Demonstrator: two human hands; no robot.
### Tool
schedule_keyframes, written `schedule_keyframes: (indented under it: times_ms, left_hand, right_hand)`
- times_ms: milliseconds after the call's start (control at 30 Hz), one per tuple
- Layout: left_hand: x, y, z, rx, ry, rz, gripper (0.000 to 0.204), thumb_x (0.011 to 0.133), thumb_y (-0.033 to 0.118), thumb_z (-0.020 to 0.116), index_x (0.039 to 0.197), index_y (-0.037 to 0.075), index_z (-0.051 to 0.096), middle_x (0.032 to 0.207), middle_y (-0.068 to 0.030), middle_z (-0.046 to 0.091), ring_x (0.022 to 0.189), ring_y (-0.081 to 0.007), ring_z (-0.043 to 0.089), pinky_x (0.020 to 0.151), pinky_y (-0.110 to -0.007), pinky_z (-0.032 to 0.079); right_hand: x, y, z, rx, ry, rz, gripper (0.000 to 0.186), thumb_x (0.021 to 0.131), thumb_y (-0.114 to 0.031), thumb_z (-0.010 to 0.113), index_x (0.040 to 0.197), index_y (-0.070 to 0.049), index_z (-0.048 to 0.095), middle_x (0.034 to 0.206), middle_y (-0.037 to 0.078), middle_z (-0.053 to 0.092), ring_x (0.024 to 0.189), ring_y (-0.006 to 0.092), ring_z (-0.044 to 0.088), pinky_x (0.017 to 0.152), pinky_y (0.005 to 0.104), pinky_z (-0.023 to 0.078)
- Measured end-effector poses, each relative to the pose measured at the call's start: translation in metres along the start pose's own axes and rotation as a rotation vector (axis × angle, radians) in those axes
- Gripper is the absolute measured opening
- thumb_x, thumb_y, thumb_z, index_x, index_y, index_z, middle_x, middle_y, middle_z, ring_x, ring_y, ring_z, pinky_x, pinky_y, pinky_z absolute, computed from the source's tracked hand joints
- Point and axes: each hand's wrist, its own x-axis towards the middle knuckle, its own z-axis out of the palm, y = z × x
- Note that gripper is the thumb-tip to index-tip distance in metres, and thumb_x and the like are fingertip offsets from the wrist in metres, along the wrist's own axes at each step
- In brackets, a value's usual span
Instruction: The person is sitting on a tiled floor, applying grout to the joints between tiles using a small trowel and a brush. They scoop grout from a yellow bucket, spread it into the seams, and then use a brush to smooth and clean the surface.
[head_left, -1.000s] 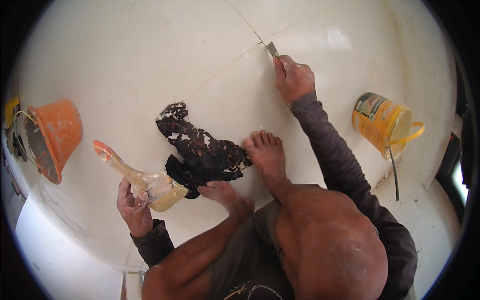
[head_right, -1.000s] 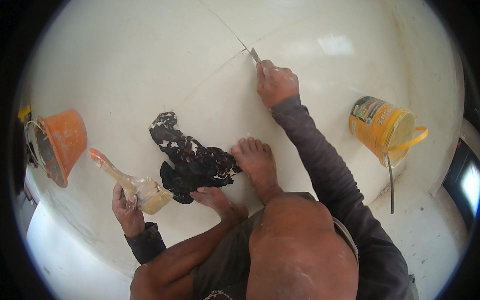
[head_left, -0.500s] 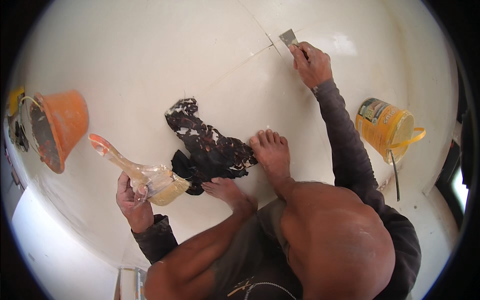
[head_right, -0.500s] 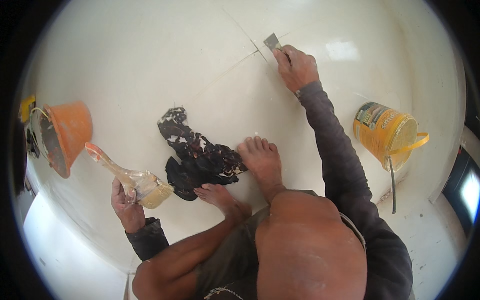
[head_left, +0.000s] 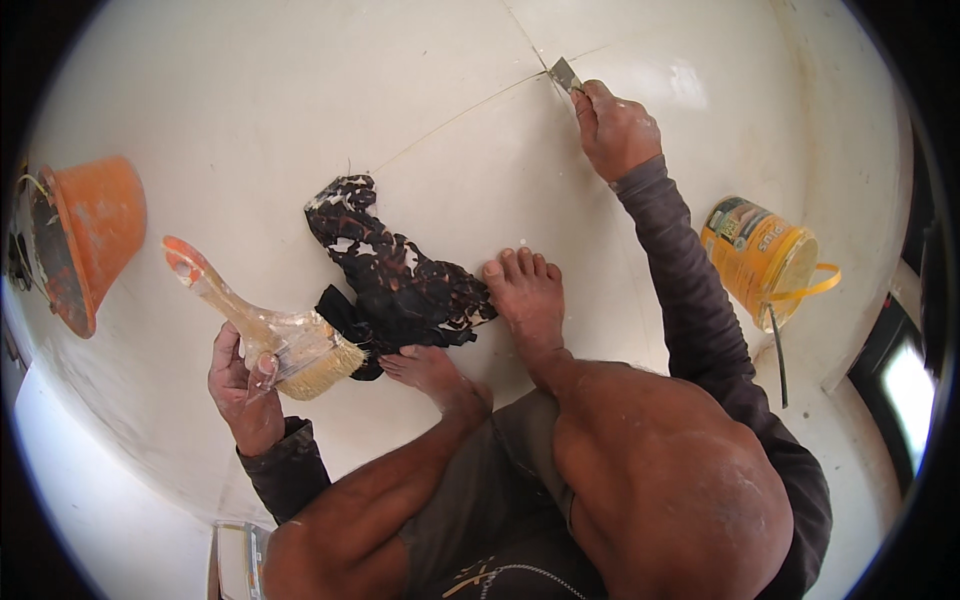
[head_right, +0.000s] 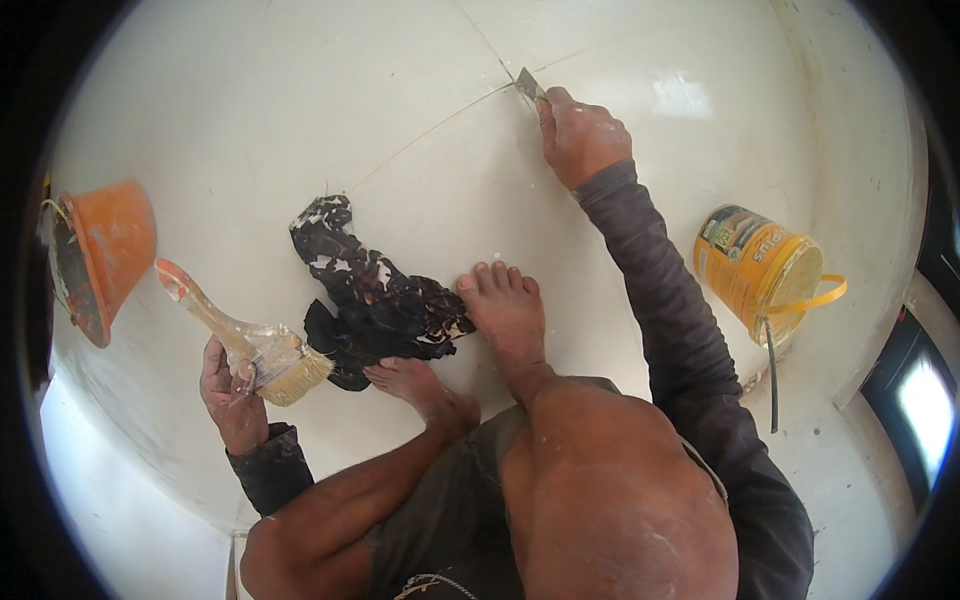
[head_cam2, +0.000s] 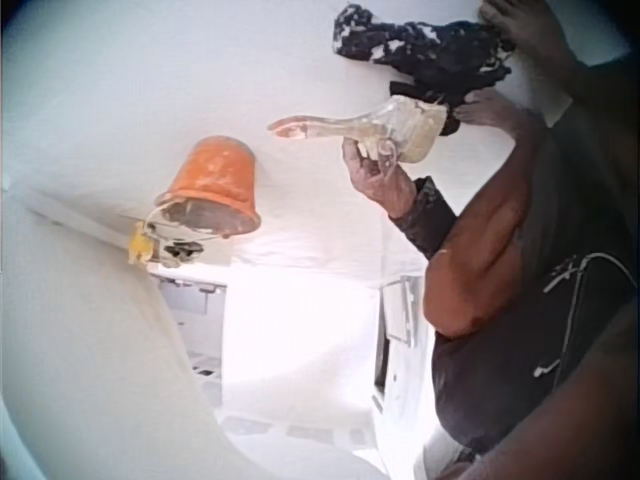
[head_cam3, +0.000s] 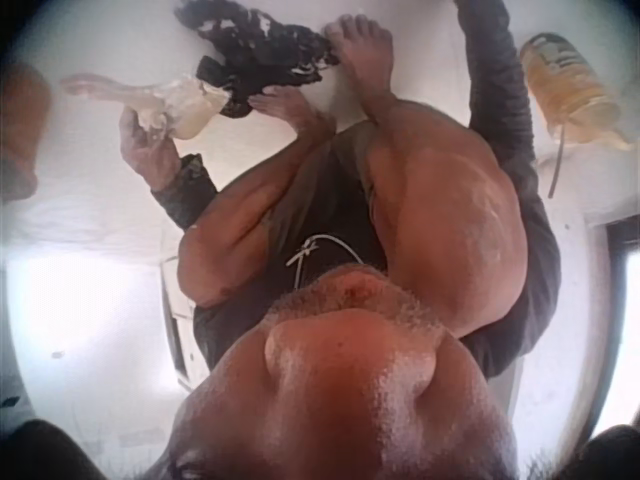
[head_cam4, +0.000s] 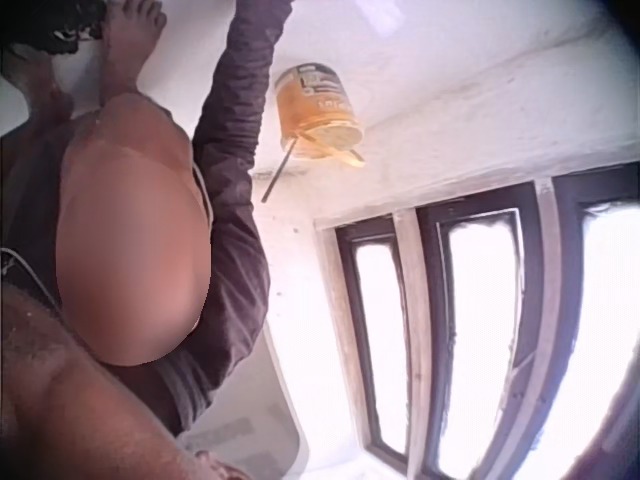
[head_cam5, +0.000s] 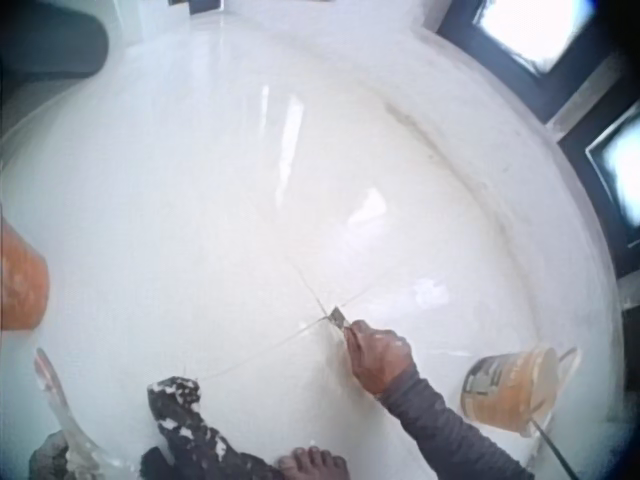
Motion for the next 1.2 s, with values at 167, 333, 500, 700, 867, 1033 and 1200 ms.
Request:
schedule_keyframes:
  times_ms: [167,333,500,700,867,1033,1200]
  left_hand:
    - [-0.003,-0.010,-0.018,0.008,0.002,0.020,0.070,0.082,0.026,0.079,0.134,-0.007,0.046,0.122,-0.0137,0.059,0.112,-0.0225,0.059,0.099,-0.035,0.047]
    - [-0.007,-0.017,-0.037,0.007,0.015,0.021,0.071,0.082,0.028,0.079,0.135,-0.007,0.046,0.122,-0.0135,0.059,0.112,-0.0224,0.058,0.100,-0.036,0.046]
    - [-0.009,-0.023,-0.052,0.017,0.022,0.025,0.073,0.081,0.030,0.079,0.134,-0.007,0.046,0.123,-0.0136,0.059,0.113,-0.0224,0.057,0.101,-0.036,0.045]
    - [-0.011,-0.011,-0.061,0.009,0.001,0.051,0.074,0.081,0.030,0.078,0.135,-0.008,0.045,0.123,-0.0144,0.059,0.114,-0.0224,0.057,0.102,-0.035,0.043]
    - [-0.020,-0.007,-0.067,-0.028,-0.004,0.057,0.074,0.082,0.028,0.077,0.137,-0.009,0.042,0.124,-0.0152,0.058,0.115,-0.0229,0.056,0.102,-0.036,0.043]
    - [-0.040,-0.026,-0.080,-0.073,0.031,0.042,0.078,0.079,0.025,0.081,0.136,-0.011,0.043,0.123,-0.0168,0.059,0.112,-0.0232,0.059,0.100,-0.035,0.045]
    - [-0.047,-0.046,-0.072,-0.118,0.028,0.034,0.077,0.079,0.027,0.081,0.135,-0.011,0.044,0.122,-0.0160,0.060,0.112,-0.0225,0.059,0.101,-0.035,0.044]
  right_hand:
    - [-0.007,-0.029,0.005,-0.138,-0.004,-0.029,0.017,0.097,-0.022,0.048,0.092,-0.008,0.054,0.079,0.014,0.068,0.069,0.0360,0.066,0.060,0.0476,0.053]
    - [-0.006,-0.052,0.009,-0.196,-0.169,0.051,0.014,0.096,-0.016,0.044,0.098,-0.004,0.050,0.081,0.017,0.069,0.074,0.0384,0.068,0.065,0.0495,0.055]
    - [-0.005,-0.069,0.013,-0.233,-0.327,0.157,0.017,0.095,-0.014,0.044,0.105,-0.001,0.049,0.086,0.027,0.068,0.081,0.0442,0.069,0.071,0.0509,0.056]
    - [-0.001,-0.086,0.008,-0.301,-0.303,0.093,0.017,0.093,-0.012,0.043,0.105,-0.001,0.048,0.085,0.032,0.065,0.078,0.0478,0.067,0.072,0.0532,0.055]
    - [-0.006,-0.085,0.005,-0.272,-0.381,0.143,0.020,0.094,-0.015,0.044,0.105,0.000,0.051,0.093,0.030,0.066,0.088,0.0477,0.066,0.080,0.0531,0.054]
    - [-0.040,-0.068,0.013,-0.196,-0.499,0.123,0.024,0.098,-0.023,0.044,0.105,-0.002,0.053,0.094,0.028,0.067,0.091,0.0459,0.065,0.081,0.0550,0.052]
    - [-0.061,-0.044,0.028,-0.053,-0.118,-0.043,0.024,0.100,-0.025,0.046,0.099,-0.002,0.052,0.077,0.026,0.065,0.072,0.0467,0.064,0.065,0.0541,0.052]
